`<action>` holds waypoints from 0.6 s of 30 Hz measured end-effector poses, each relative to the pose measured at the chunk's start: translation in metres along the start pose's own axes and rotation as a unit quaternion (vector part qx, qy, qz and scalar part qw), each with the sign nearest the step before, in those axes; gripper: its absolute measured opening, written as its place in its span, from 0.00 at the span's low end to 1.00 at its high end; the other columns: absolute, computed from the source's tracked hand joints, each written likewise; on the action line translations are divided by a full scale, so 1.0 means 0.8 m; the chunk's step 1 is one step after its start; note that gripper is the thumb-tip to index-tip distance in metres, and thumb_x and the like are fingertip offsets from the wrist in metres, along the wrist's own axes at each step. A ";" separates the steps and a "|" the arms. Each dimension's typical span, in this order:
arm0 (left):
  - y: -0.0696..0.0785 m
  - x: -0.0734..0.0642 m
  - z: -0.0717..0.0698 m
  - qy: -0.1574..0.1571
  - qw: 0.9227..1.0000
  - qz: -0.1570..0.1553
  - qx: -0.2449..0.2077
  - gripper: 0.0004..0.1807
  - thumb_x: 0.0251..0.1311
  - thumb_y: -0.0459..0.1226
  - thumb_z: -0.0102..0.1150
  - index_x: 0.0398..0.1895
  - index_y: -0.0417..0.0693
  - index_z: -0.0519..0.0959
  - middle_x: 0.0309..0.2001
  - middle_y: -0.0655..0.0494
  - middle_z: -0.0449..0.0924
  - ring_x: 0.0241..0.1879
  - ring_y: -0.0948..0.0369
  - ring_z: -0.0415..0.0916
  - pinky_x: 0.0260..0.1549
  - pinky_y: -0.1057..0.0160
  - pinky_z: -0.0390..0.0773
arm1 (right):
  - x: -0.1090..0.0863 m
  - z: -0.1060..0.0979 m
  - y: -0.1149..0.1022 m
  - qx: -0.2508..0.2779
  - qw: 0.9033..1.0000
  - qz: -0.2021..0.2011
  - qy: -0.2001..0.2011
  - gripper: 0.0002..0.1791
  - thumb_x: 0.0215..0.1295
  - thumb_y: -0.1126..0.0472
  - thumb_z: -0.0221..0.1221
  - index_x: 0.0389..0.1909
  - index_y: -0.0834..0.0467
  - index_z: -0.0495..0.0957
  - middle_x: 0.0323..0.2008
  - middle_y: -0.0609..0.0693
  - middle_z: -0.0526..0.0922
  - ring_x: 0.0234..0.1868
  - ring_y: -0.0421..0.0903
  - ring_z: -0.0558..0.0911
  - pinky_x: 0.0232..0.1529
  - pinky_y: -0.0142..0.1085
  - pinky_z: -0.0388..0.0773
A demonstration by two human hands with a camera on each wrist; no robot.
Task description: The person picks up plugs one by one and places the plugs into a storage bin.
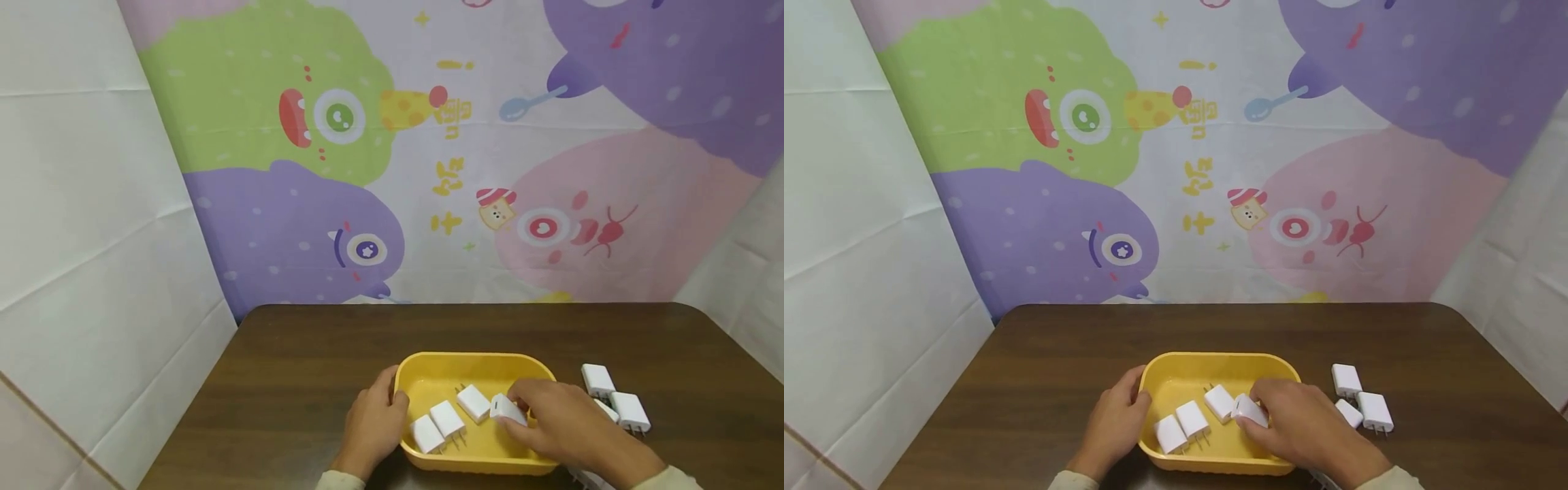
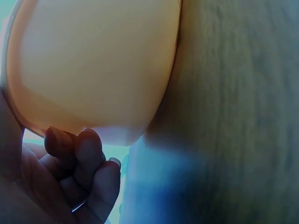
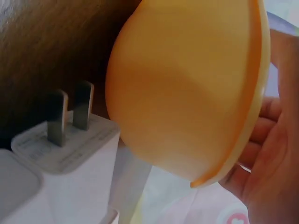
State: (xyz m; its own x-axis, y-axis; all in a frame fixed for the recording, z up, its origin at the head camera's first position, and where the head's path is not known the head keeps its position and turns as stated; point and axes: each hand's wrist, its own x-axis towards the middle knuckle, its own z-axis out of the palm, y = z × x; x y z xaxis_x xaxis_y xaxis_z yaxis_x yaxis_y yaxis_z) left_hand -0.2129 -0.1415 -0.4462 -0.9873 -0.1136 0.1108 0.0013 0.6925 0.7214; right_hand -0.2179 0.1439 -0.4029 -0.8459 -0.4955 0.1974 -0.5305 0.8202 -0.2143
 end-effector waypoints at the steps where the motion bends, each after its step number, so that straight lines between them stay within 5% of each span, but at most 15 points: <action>1: 0.000 0.000 0.000 -0.001 1.000 0.000 0.000 0.24 0.66 0.42 0.53 0.66 0.53 0.75 0.41 0.58 0.83 0.37 0.59 0.76 0.41 0.46 0.75 | 0.001 0.001 0.000 0.002 1.000 -0.014 -0.003 0.13 0.60 0.40 0.66 0.33 0.43 0.77 0.27 0.29 0.71 0.25 0.30 0.68 0.27 0.33 0.69; 13: -0.001 0.000 0.002 0.011 1.000 0.008 0.000 0.24 0.64 0.41 0.53 0.64 0.53 0.76 0.43 0.57 0.84 0.38 0.58 0.78 0.41 0.46 0.75 | 0.010 -0.003 -0.004 -0.009 0.994 -0.105 -0.041 0.17 0.62 0.35 0.61 0.27 0.40 0.71 0.20 0.31 0.62 0.21 0.32 0.63 0.21 0.31 0.61; 18: -0.001 0.000 0.003 0.012 1.000 0.010 0.001 0.24 0.64 0.40 0.53 0.64 0.53 0.77 0.41 0.57 0.84 0.36 0.59 0.77 0.39 0.47 0.75 | 0.016 -0.002 -0.008 -0.005 0.990 -0.129 -0.061 0.16 0.63 0.36 0.61 0.29 0.43 0.75 0.23 0.30 0.66 0.22 0.32 0.65 0.22 0.32 0.64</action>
State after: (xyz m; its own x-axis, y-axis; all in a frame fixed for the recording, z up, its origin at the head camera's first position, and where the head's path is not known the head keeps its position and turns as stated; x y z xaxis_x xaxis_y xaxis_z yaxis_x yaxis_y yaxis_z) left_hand -0.2136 -0.1407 -0.4485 -0.9831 -0.1160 0.1415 0.0211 0.6962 0.7176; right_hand -0.2257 0.1329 -0.3978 -0.6828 -0.7193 0.1281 -0.7299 0.6640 -0.1623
